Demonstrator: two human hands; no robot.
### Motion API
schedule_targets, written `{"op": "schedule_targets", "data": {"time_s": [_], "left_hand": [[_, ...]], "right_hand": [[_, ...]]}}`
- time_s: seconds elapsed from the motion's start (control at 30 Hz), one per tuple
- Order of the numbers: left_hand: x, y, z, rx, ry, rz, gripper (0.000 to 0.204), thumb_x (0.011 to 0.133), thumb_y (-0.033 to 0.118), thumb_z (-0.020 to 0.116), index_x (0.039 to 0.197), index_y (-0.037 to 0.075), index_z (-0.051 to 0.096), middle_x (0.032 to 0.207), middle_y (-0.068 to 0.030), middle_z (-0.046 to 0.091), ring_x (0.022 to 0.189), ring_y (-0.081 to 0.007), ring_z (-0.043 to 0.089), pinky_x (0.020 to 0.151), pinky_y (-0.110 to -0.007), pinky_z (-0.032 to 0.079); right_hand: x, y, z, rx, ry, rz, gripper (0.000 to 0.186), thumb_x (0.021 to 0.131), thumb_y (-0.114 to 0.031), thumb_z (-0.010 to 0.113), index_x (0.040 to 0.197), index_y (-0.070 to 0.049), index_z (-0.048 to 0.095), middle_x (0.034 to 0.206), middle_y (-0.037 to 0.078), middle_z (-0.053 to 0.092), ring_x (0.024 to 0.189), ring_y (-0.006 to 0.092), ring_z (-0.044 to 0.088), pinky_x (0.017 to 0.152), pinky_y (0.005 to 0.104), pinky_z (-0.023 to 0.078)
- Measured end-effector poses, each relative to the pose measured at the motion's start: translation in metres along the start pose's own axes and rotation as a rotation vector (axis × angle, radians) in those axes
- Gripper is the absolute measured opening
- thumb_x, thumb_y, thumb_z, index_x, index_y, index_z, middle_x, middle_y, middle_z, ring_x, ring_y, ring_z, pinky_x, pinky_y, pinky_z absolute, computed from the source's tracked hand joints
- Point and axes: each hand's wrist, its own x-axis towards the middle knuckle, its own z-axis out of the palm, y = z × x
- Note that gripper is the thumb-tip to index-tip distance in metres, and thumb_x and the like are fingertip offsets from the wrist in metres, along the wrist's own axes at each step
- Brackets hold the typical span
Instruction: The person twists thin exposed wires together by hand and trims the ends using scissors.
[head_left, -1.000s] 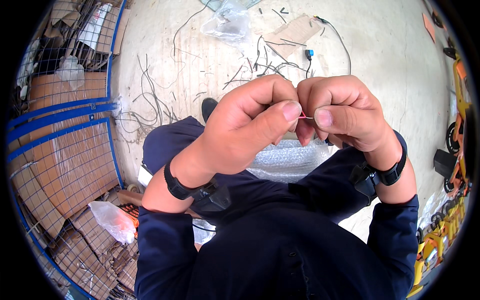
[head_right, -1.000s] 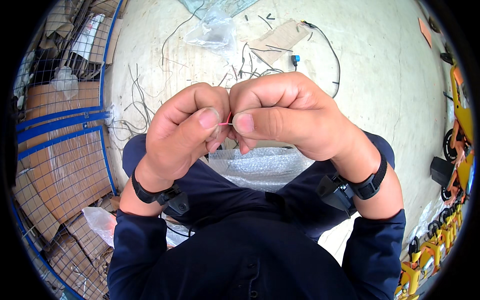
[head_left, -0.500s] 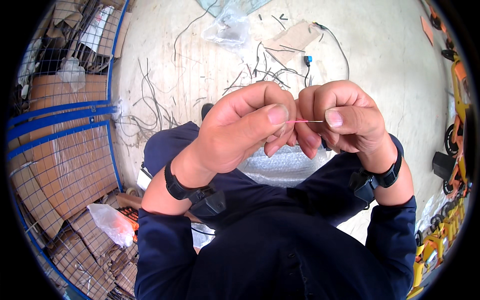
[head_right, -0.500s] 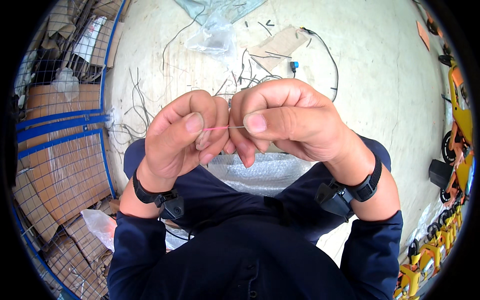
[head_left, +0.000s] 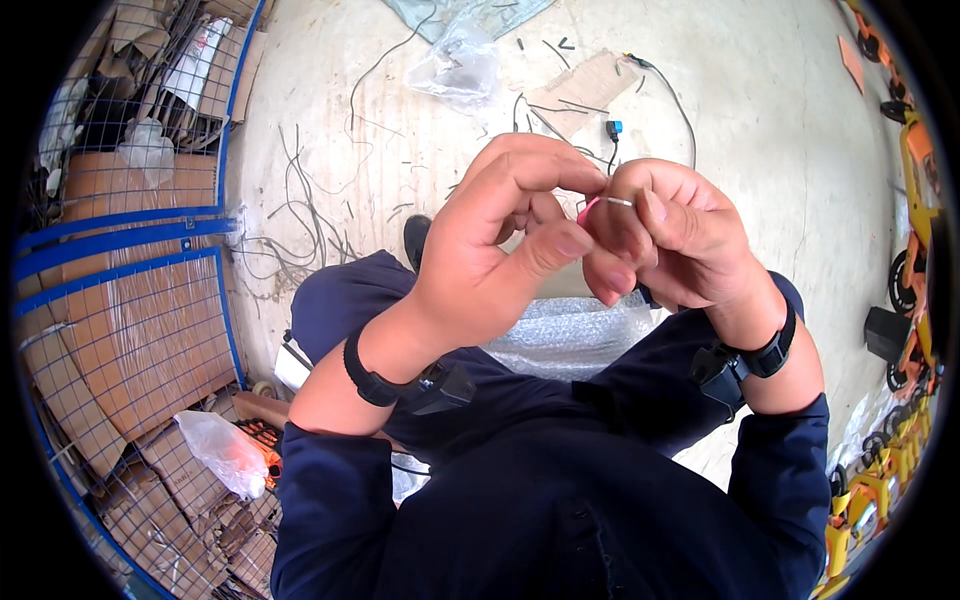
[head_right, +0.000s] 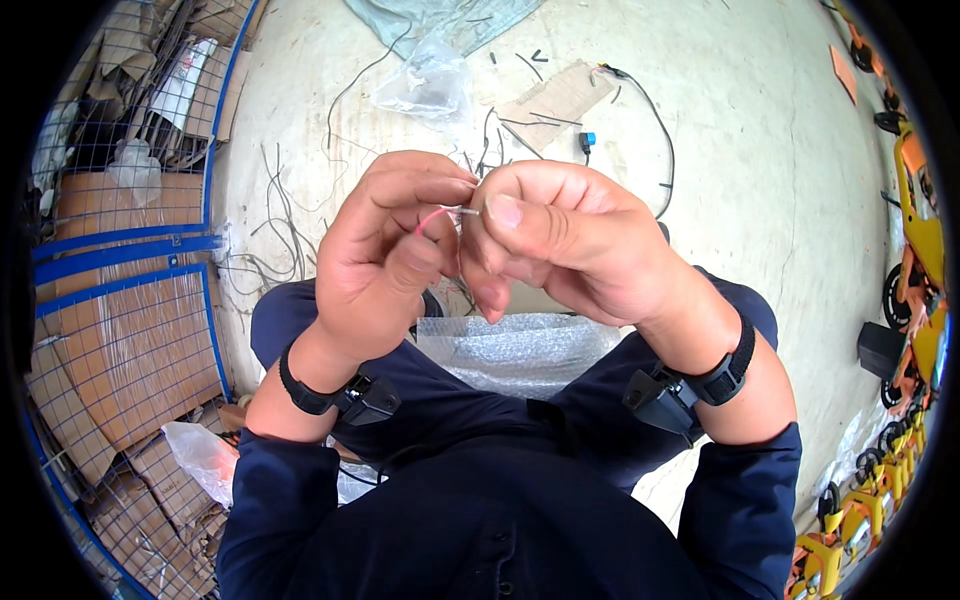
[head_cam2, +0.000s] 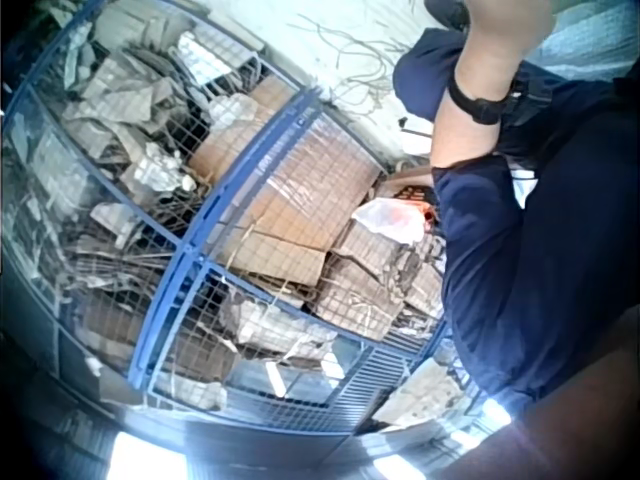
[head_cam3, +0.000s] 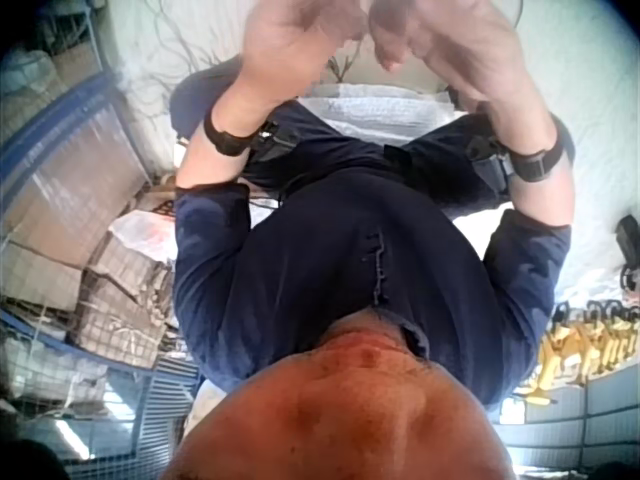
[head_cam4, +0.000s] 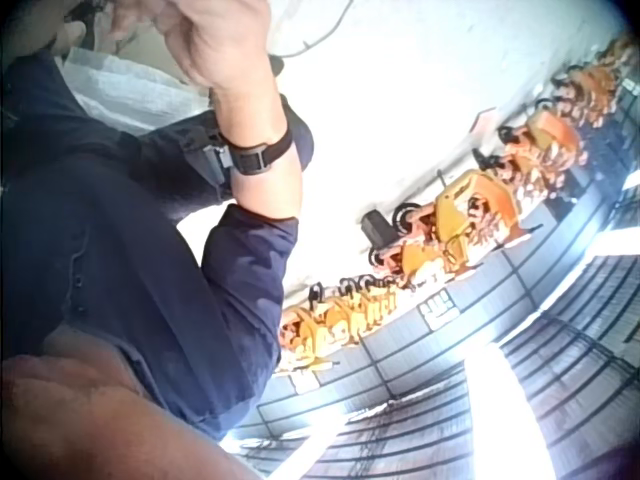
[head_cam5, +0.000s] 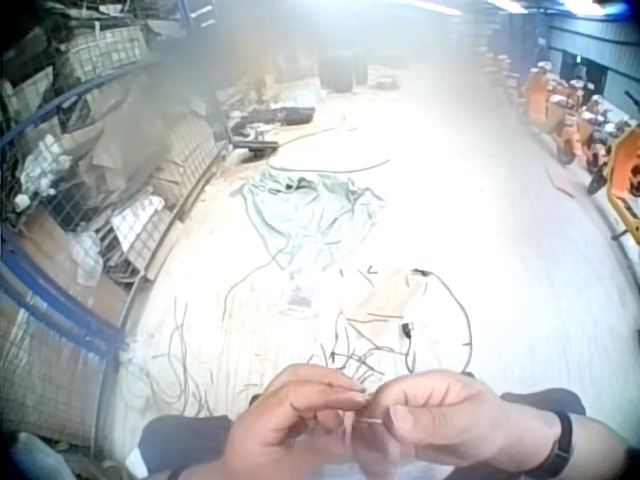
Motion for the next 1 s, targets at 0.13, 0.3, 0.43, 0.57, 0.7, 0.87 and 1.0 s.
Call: {"op": "schedule_targets", "data": {"time_s": [0.13, 0.3, 0.43, 0.57, 0.7, 0.87, 1.0], "left_hand": [[-0.002, -0.005, 0.005, 0.044, 0.063, 0.012, 0.020, 0.087, 0.006, 0.066, 0.105, 0.002, 0.059, 0.104, -0.0070, 0.054, 0.068, -0.0052, 0.052, 0.061, -0.019, 0.042], [0.000, -0.006, 0.001, 0.081, 0.119, -0.016, 0.010, 0.088, 0.004, 0.062, 0.097, 0.002, 0.059, 0.092, -0.0050, 0.057, 0.064, -0.0061, 0.051, 0.059, -0.020, 0.042], [-0.002, 0.005, -0.001, 0.110, 0.103, -0.166, 0.008, 0.092, 0.006, 0.058, 0.098, 0.001, 0.057, 0.087, -0.0037, 0.058, 0.069, -0.0067, 0.052, 0.063, -0.020, 0.043], [0.000, 0.003, -0.008, 0.308, 0.038, -0.084, 0.009, 0.092, 0.007, 0.058, 0.098, -0.001, 0.057, 0.085, -0.0033, 0.059, 0.071, -0.0074, 0.053, 0.065, -0.021, 0.044], [0.001, 0.010, -0.012, 0.321, -0.029, -0.156, 0.010, 0.092, 0.008, 0.058, 0.096, -0.001, 0.058, 0.083, -0.0040, 0.060, 0.073, -0.0090, 0.055, 0.066, -0.022, 0.044], [0.001, 0.015, -0.014, 0.299, -0.128, -0.266, 0.011, 0.092, 0.010, 0.058, 0.093, 0.000, 0.059, 0.083, -0.0035, 0.061, 0.075, -0.0093, 0.056, 0.069, -0.023, 0.044], [0.004, 0.015, -0.018, 0.333, -0.100, -0.176, 0.011, 0.092, 0.011, 0.058, 0.093, 0.001, 0.060, 0.083, -0.0023, 0.061, 0.077, -0.0088, 0.055, 0.070, -0.022, 0.043]], "right_hand": [[-0.001, 0.000, -0.001, 0.033, 0.031, 0.031, 0.032, 0.099, -0.027, 0.048, 0.080, -0.002, 0.053, 0.074, 0.008, 0.055, 0.069, 0.0194, 0.058, 0.066, 0.0331, 0.048], [-0.001, 0.001, -0.002, -0.022, 0.076, 0.055, 0.031, 0.098, -0.027, 0.049, 0.083, -0.001, 0.056, 0.075, 0.007, 0.057, 0.069, 0.0166, 0.058, 0.066, 0.0309, 0.049], [0.002, -0.002, 0.006, -0.558, 0.266, 0.025, 0.027, 0.098, -0.024, 0.048, 0.093, 0.001, 0.057, 0.083, 0.008, 0.058, 0.076, 0.0162, 0.058, 0.067, 0.0296, 0.049], [0.001, -0.002, -0.001, -0.788, 0.264, -0.112, 0.023, 0.097, -0.022, 0.053, 0.095, -0.001, 0.061, 0.085, 0.005, 0.061, 0.077, 0.0107, 0.056, 0.069, 0.0252, 0.048], [0.001, -0.002, -0.001, -0.794, 0.271, -0.139, 0.021, 0.096, -0.021, 0.056, 0.094, -0.001, 0.062, 0.085, 0.003, 0.062, 0.076, 0.0083, 0.055, 0.070, 0.0238, 0.047], [-0.001, -0.013, -0.001, -0.562, 0.186, 0.096, 0.019, 0.096, -0.018, 0.054, 0.092, 0.000, 0.060, 0.084, 0.004, 0.061, 0.078, 0.0100, 0.058, 0.072, 0.0245, 0.047], [-0.002, -0.014, -0.002, -0.322, 0.163, 0.162, 0.020, 0.096, -0.020, 0.053, 0.088, -0.002, 0.057, 0.077, 0.004, 0.057, 0.076, 0.0155, 0.061, 0.068, 0.0261, 0.048]]}}
